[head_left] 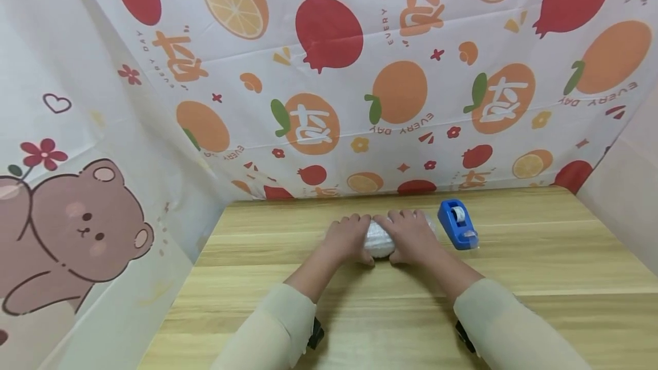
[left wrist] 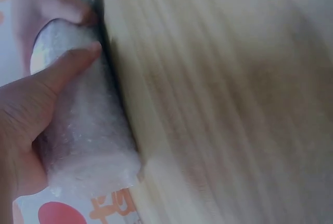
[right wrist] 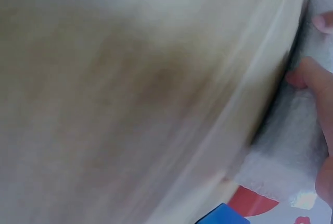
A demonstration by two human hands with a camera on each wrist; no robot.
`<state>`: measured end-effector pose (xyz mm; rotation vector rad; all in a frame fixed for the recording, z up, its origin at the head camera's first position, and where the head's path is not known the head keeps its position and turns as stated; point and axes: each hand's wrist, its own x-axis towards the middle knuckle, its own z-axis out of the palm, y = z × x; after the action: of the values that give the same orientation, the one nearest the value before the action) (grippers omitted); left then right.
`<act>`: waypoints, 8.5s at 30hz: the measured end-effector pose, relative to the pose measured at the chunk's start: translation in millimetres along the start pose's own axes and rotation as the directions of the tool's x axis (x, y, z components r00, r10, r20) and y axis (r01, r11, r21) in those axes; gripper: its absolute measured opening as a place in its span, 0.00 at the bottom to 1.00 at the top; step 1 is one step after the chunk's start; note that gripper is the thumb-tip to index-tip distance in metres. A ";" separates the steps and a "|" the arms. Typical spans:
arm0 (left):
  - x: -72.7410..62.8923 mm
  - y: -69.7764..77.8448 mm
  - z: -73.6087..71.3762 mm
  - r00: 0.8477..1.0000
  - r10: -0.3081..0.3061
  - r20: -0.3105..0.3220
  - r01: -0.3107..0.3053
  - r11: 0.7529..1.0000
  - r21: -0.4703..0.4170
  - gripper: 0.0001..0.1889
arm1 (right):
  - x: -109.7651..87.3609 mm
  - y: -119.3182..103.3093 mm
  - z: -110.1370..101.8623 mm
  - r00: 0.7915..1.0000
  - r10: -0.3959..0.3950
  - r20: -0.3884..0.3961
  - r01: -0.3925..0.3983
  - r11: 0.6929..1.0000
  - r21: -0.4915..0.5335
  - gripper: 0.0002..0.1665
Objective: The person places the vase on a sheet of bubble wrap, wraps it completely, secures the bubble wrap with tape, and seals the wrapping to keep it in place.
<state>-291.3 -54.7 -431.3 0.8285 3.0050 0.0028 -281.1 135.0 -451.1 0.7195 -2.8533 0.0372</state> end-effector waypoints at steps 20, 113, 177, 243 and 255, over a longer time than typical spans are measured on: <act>-6.1 3.3 9.2 0.992 -0.006 -0.126 0.023 0.991 0.131 0.51 | 23.0 8.5 -21.1 0.956 0.035 0.291 -0.069 0.992 0.108 0.57; -14.7 -2.2 10.6 0.993 0.040 -0.109 -0.040 0.999 0.002 0.57 | 22.9 14.0 -10.9 0.979 -0.017 0.204 0.003 0.998 0.071 0.56; 11.2 -24.1 0.4 0.994 0.042 0.098 -0.015 0.963 -0.268 0.43 | 26.0 12.8 -13.7 0.980 0.003 0.201 -0.023 0.995 0.094 0.56; -12.0 -7.1 6.5 0.992 -0.125 -0.024 0.124 0.991 -0.057 0.47 | 34.9 7.8 3.0 0.994 -0.108 -0.019 0.109 0.991 0.083 0.47; -20.8 2.0 5.2 0.981 -0.193 -0.035 0.183 0.963 -0.197 0.49 | 33.0 7.3 2.9 0.990 -0.120 -0.079 0.126 0.989 0.080 0.45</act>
<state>-272.2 -63.7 -436.0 0.5318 3.0556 0.3131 -313.5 125.9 -447.3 0.8909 -2.7450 0.1642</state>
